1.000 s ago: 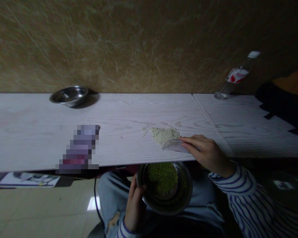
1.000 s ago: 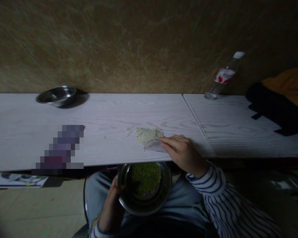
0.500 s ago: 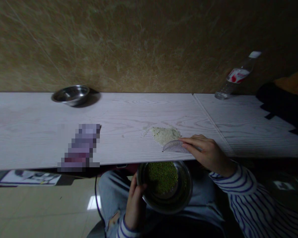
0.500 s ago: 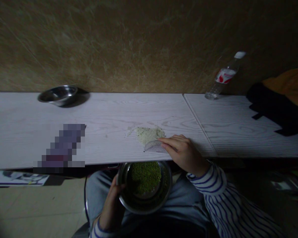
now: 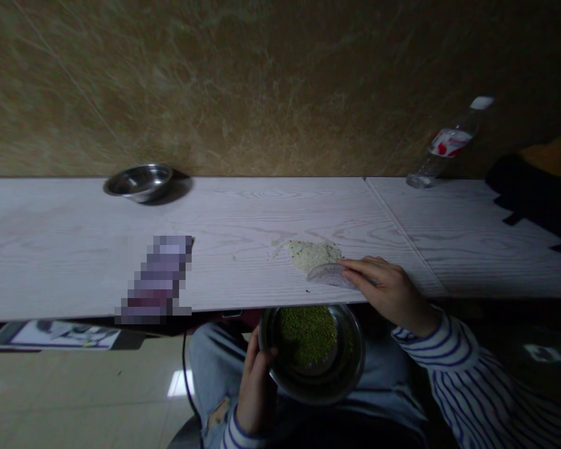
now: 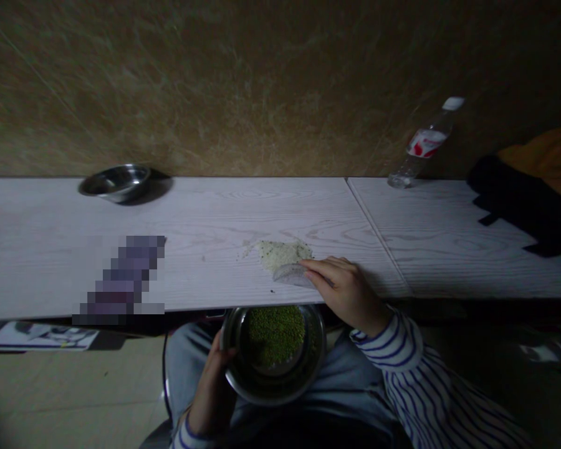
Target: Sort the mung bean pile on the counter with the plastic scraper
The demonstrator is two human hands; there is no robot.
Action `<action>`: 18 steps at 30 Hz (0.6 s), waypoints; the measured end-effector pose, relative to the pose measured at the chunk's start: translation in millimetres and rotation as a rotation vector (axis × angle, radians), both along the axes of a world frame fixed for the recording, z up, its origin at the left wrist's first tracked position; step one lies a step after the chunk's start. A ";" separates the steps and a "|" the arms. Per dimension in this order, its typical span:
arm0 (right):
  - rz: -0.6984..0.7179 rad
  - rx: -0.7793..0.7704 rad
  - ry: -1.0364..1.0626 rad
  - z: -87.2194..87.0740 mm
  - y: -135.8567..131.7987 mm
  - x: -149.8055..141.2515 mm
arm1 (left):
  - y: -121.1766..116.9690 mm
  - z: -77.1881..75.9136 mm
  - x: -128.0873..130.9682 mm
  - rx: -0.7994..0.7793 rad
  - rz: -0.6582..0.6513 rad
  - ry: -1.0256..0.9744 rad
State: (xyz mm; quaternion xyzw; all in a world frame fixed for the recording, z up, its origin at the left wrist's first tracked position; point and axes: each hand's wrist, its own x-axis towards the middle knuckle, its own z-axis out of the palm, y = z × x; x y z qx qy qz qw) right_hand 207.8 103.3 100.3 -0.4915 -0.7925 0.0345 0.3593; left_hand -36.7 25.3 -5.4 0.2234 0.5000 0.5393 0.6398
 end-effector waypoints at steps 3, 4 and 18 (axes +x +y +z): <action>0.019 -0.018 -0.004 -0.8 -0.9 -1.9 | 0.3 0.7 0.7 -0.007 -0.002 -0.027; 0.021 -0.019 -0.003 -0.9 -1.7 -1.4 | 0.5 0.7 0.8 -0.005 -0.003 -0.028; -0.251 -0.023 0.065 -2.5 -6.9 34.5 | -0.5 -1.2 2.2 -0.009 -0.021 -0.070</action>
